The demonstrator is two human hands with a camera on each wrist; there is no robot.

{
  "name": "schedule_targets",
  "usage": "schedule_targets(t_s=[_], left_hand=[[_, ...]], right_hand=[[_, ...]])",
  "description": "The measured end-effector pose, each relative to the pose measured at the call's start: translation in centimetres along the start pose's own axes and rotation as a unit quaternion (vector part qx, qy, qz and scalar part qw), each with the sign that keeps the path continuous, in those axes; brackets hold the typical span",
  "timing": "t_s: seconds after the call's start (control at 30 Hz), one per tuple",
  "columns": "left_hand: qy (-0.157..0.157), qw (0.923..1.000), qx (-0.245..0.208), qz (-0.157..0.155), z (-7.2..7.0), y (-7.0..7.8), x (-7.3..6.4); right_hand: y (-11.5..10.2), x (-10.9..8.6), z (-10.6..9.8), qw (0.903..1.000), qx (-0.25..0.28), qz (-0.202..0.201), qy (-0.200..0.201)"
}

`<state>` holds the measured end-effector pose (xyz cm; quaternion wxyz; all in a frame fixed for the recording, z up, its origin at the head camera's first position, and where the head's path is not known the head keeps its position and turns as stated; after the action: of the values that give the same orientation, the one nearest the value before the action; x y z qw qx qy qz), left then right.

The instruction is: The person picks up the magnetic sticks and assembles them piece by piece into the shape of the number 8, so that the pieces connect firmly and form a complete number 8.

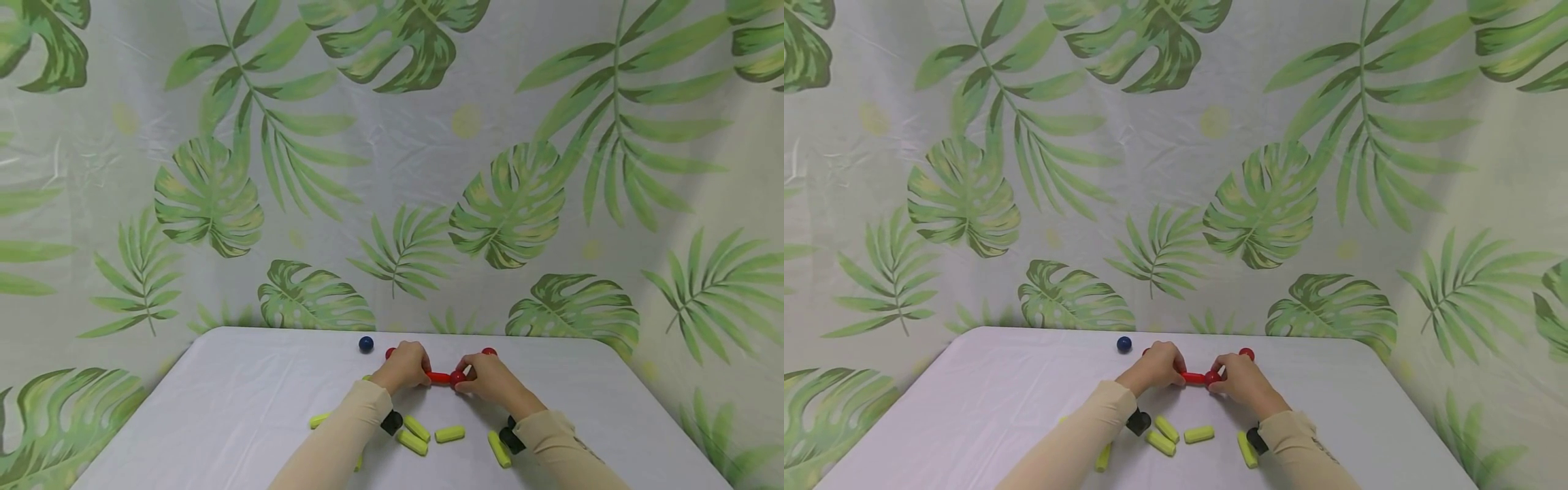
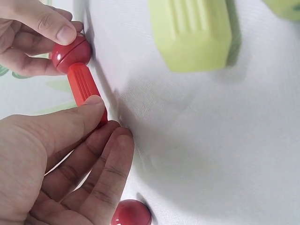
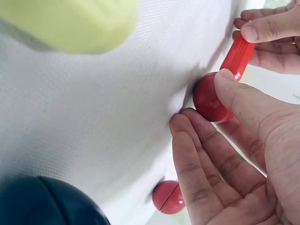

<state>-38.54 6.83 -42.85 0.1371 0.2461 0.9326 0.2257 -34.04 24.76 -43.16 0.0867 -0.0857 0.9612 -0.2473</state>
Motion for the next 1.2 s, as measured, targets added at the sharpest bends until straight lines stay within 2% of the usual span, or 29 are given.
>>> schedule_targets(t_s=[0.67, 0.97, 1.2], left_hand=[[-0.002, 0.9998, 0.002, 0.019, -0.45, 0.10, -0.39], [-0.005, 0.9999, 0.001, 0.016, -0.48, 0.02, -0.59], [0.003, 0.9996, 0.011, 0.027, -0.56, -0.10, -0.62]], right_hand=[[-0.16, 0.09, 0.17, 0.9995, -0.030, 0.003, 0.005], [-0.17, 0.13, 0.28, 0.9994, -0.033, -0.003, 0.011], [-0.24, 0.08, 0.37, 0.9993, -0.035, -0.003, 0.010]])
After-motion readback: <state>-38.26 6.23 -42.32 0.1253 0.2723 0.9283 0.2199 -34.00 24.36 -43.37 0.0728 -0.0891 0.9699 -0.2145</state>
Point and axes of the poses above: each hand's wrist, its own x-axis towards the middle knuckle, its own z-axis out of the palm, y = z × x, the point moved 3 cm from there along x, towards the middle knuckle, and after that the axes turned 11 degrees about -y, right-handed, at the moved point
